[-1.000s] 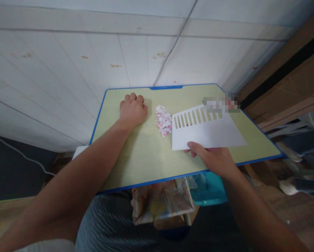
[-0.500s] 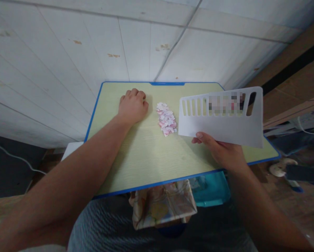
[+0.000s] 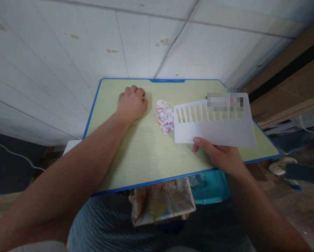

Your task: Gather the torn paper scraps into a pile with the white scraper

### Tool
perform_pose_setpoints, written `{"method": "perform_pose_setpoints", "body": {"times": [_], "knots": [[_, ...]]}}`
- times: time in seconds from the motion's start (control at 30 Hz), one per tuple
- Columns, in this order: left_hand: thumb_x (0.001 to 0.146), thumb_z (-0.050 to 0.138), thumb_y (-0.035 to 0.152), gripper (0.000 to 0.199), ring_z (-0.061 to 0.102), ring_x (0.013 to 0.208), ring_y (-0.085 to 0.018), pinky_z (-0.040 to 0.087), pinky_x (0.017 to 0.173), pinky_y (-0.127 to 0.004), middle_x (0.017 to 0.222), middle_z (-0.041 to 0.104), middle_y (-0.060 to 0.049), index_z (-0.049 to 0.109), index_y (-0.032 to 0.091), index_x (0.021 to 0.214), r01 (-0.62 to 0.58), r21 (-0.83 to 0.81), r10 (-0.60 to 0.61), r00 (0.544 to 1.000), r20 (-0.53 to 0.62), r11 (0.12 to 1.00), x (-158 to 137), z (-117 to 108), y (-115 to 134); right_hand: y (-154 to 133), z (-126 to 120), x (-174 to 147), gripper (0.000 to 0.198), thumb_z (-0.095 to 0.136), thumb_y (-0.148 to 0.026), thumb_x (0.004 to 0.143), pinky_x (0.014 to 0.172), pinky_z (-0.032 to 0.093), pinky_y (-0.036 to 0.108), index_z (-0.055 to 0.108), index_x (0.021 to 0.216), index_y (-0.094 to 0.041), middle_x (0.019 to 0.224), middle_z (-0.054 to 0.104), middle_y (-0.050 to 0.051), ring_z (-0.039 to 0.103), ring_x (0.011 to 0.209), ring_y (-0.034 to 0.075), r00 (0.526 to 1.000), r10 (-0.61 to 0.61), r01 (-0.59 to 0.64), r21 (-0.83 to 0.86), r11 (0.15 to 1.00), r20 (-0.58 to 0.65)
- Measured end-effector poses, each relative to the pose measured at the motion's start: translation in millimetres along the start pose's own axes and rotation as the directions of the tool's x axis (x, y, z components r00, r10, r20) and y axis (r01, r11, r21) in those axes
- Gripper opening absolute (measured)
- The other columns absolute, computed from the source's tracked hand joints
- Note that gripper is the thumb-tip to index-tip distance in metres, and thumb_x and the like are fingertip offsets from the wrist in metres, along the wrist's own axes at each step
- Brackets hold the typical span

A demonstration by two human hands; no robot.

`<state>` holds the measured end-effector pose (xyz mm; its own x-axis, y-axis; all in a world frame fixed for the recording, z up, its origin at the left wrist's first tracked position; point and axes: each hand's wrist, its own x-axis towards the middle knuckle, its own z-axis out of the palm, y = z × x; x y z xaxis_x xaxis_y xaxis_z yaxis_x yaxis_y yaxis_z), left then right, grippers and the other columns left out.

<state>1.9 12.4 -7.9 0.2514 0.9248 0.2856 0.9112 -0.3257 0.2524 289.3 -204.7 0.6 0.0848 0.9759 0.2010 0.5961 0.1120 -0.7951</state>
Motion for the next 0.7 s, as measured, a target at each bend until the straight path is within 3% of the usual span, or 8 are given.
{"method": "perform_pose_setpoints", "body": {"times": [0.1,0.33,0.53,0.7], "knots": [[0.111,0.056,0.024,0.044,0.058,0.155,-0.047,0.049,0.132,-0.067,0.159,0.069,-0.022,0.077,0.020,0.149,0.004,-0.018,-0.004,1.000,0.010,1.000,0,-1,0,-1,3,5,0.047,0.075,-0.050,0.103,0.100,0.062,0.048,0.075,0.061,-0.030,0.081,0.082,0.005,0.080,0.087,0.030,0.999,-0.003,0.004,0.017,1.000,-0.053],[0.111,0.056,0.024,0.042,0.059,0.154,-0.047,0.052,0.130,-0.066,0.156,0.071,-0.022,0.079,0.020,0.146,0.004,0.006,-0.004,1.000,0.005,1.000,0,-3,2,-4,3,-4,0.043,0.077,-0.053,0.099,0.099,0.064,0.049,0.073,0.062,-0.031,0.080,0.082,0.004,0.080,0.086,0.031,1.000,0.004,-0.005,-0.033,0.999,-0.016],[0.112,0.059,0.029,0.043,0.058,0.153,-0.048,0.051,0.130,-0.071,0.151,0.073,-0.017,0.079,0.030,0.150,-0.003,-0.061,0.001,0.999,-0.034,0.998,2,2,-1,-2,1,-25,0.040,0.087,-0.059,0.094,0.096,0.069,0.052,0.076,0.068,-0.030,0.079,0.082,0.006,0.079,0.084,0.033,0.999,0.035,-0.036,-0.026,0.999,-0.038],[0.115,0.059,0.032,0.041,0.056,0.159,-0.050,0.047,0.134,-0.072,0.160,0.069,-0.020,0.078,0.025,0.151,0.018,-0.065,-0.018,1.000,0.007,0.998,2,0,0,-4,1,-35,0.043,0.086,-0.057,0.097,0.087,0.070,0.047,0.074,0.066,-0.030,0.076,0.081,0.005,0.078,0.077,0.030,0.996,0.059,-0.059,0.010,0.998,-0.065]]}}
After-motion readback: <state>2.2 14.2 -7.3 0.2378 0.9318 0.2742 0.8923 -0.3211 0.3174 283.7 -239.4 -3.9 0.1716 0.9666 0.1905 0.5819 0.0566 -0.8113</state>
